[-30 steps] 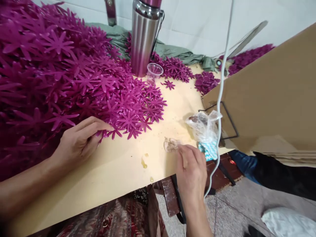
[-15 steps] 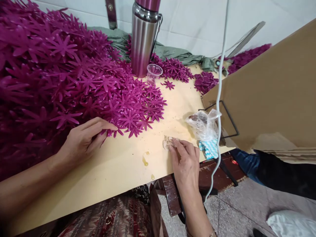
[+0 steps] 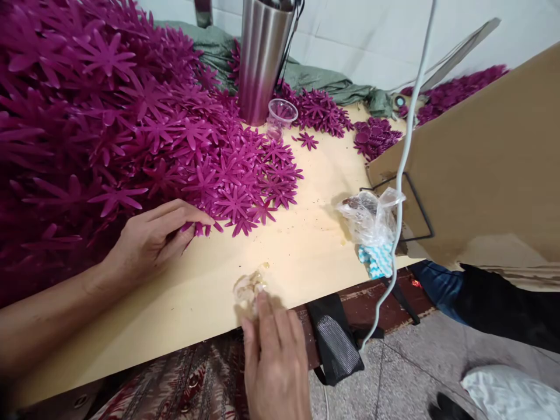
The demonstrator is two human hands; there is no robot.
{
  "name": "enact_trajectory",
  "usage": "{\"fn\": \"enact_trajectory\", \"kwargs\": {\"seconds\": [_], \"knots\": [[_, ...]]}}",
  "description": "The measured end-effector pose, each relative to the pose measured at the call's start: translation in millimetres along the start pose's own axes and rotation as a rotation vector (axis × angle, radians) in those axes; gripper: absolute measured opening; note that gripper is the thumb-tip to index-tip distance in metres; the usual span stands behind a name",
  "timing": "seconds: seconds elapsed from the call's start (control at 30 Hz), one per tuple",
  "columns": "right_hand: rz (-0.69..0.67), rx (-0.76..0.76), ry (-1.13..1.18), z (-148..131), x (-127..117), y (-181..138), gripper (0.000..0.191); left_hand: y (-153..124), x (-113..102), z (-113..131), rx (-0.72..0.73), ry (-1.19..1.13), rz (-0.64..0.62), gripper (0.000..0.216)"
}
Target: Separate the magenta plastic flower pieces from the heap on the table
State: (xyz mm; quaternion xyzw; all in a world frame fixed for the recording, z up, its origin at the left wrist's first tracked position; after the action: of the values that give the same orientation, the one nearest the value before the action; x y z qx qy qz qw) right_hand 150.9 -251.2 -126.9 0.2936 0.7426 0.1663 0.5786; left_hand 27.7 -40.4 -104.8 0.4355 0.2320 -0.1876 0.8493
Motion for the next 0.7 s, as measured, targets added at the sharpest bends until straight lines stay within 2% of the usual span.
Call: {"fn": "enact_trajectory", "kwargs": {"seconds": [0.1, 0.17, 0.23, 0.4, 0.47, 0.53, 0.63, 0.7], "knots": [[-0.016, -0.013, 0.07, -14, 12, 8, 0.038, 0, -1, 1, -0.009, -0.038, 0.008, 0.026], [-0.044, 0.028, 0.109, -10, 20, 19, 0.025, 1, -1, 2, -0.01, -0.058, 0.007, 0.026], [-0.055, 0.083, 0.134, 6, 25, 35, 0.014, 1, -2, 3, -0.006, -0.067, 0.01, 0.027], [0.069, 0.192, -0.005, 74, 25, 71, 0.014, 0, -1, 1, -0.018, -0.053, 0.011, 0.026], [0.096, 0.157, -0.081, 81, 24, 76, 0.018, -1, 0, -1, -0.018, -0.049, 0.009, 0.026], [0.084, 0.069, -0.06, 63, 24, 73, 0.018, -2, 2, -3, -0.007, -0.056, 0.015, 0.026], [-0.05, -0.083, 0.084, 18, 33, 65, 0.019, -3, 4, -6, 0.007, -0.053, 0.023, 0.027], [-0.055, -0.161, 0.138, 1, 38, 67, 0.021, -3, 6, -7, 0.016, -0.043, 0.021, 0.026]]}}
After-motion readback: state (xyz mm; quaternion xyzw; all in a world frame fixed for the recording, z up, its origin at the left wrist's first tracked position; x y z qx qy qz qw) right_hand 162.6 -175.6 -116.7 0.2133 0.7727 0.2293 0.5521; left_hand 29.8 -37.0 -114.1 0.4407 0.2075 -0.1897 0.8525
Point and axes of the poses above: each hand's wrist, its own y-axis towards the middle knuckle, its own x-axis out of the palm, z = x × y, the point moved 6 cm from there along y, towards the middle knuckle, and after that the axes turned 15 degrees about z, right-handed, at the moved point
